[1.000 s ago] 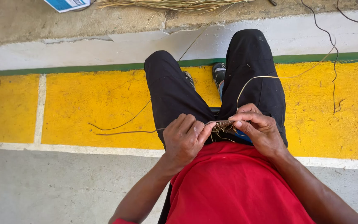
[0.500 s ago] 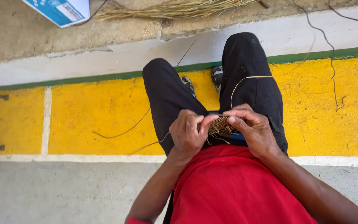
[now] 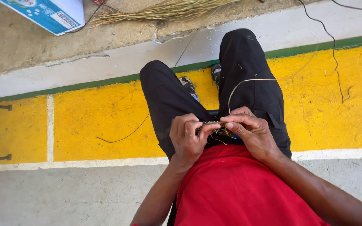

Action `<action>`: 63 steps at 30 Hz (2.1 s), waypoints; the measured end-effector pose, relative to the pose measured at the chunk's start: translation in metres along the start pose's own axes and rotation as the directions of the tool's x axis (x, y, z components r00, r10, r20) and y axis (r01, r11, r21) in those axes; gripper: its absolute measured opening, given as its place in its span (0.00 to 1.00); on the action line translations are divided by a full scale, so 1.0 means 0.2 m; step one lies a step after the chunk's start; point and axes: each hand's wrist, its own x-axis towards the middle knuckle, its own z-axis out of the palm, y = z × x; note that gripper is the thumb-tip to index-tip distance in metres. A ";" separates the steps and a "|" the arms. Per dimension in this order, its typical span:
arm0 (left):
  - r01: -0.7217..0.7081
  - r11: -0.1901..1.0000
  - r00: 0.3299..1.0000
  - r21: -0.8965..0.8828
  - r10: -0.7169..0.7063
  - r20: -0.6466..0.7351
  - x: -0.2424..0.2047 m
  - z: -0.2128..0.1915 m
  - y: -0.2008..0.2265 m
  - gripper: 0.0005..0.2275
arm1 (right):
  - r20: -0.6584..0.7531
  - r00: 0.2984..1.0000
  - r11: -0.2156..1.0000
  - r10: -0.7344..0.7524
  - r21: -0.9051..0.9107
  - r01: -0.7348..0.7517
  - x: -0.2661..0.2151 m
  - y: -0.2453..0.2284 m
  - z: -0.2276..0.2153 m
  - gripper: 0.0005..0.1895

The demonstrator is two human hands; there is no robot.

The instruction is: Weaving a small circular base or coaster using thin straw-like fibers.

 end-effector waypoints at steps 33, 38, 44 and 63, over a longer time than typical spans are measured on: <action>0.037 0.995 0.902 -0.090 0.005 0.431 0.25 -0.06 0.03 0.06 | 0.129 0.992 0.988 -0.011 -0.150 0.031 0.14 -0.11 -0.13 0.10; 0.145 0.984 0.912 -0.106 -0.091 0.401 0.16 -0.04 0.05 0.06 | 0.051 0.996 0.974 -0.075 -0.212 0.084 0.09 -0.09 -0.09 0.07; 0.084 0.995 0.962 -0.049 -0.068 0.265 0.15 -0.04 0.11 0.07 | -0.024 0.989 0.949 -0.143 -0.287 0.130 0.08 -0.08 -0.06 0.06; 0.219 0.970 0.889 -0.109 -0.152 0.433 0.14 0.01 -0.02 0.04 | 0.045 0.973 0.891 -0.227 -0.393 0.226 0.23 -0.14 -0.05 0.04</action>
